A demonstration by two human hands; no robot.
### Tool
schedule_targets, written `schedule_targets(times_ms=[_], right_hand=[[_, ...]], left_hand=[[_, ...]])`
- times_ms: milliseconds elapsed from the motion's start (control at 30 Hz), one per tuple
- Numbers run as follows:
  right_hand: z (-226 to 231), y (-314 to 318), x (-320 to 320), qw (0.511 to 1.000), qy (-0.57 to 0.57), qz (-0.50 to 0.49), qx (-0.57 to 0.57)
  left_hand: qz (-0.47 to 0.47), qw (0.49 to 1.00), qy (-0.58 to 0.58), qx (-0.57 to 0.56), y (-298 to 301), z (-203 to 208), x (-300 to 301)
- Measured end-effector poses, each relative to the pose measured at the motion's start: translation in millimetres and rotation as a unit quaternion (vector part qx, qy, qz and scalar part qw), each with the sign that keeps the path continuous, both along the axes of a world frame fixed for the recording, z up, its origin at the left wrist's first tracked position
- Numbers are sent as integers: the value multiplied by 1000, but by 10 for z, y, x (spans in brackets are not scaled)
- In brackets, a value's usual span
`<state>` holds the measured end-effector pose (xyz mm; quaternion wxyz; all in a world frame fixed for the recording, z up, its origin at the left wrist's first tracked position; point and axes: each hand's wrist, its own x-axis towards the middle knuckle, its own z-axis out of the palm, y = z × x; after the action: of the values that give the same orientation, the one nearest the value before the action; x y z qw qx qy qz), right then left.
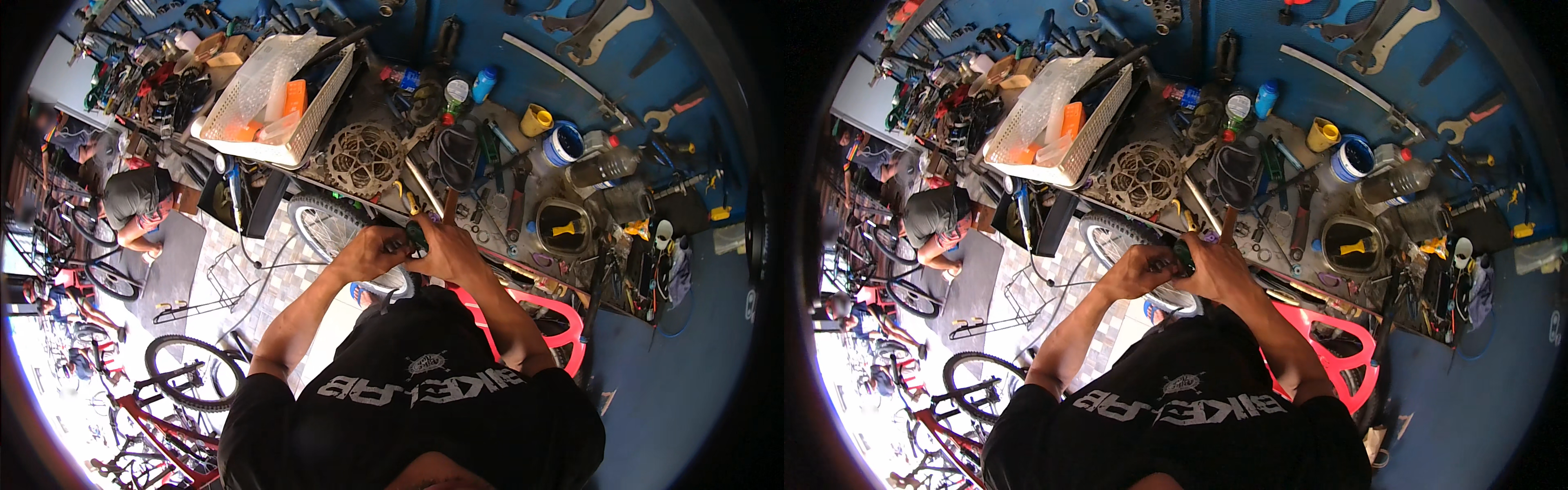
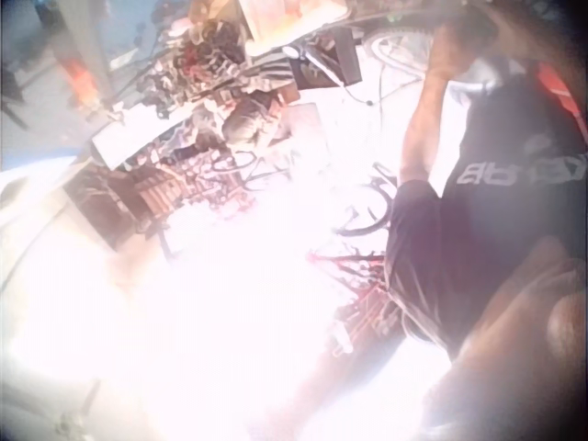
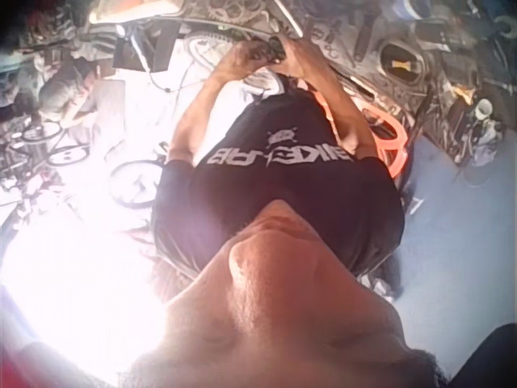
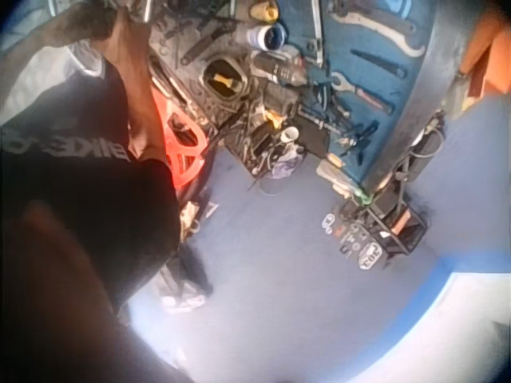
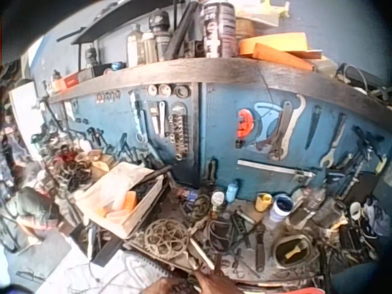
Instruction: The person holds a bicycle cassette and uses a small brush to scrub between the sprockets. They rotate the cassette to access different areas and continue brushing throughout the clip.
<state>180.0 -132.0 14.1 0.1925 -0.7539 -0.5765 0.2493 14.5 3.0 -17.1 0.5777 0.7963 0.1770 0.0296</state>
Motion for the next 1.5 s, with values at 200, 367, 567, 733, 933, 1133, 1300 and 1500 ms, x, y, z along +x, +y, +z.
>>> schedule_targets(times_ms=[200,367,567,733,933,1133,1300,1500], right_hand=[[-225,29,-65,1000,6,22,2],[-354,98,-123,997,14,71,-21],[-469,164,-463,975,132,167,-63],[-436,195,-626,854,508,-105,-38],[-82,138,-551,824,549,-115,81],[90,86,-468,770,614,-105,138],[109,113,-297,802,568,-87,165],[209,122,-39,779,599,-96,158]], left_hand=[[30,993,-44,106,41,-101,-141],[36,961,-64,265,137,-88,-340],[198,950,-159,180,675,-216,-646],[402,895,-86,-170,1188,-762,-341],[429,826,-78,-357,1189,-1176,155],[466,812,-101,-337,1152,-1111,347],[462,798,-136,-361,1130,-1048,442],[456,769,-255,-370,1159,-1018,548]])
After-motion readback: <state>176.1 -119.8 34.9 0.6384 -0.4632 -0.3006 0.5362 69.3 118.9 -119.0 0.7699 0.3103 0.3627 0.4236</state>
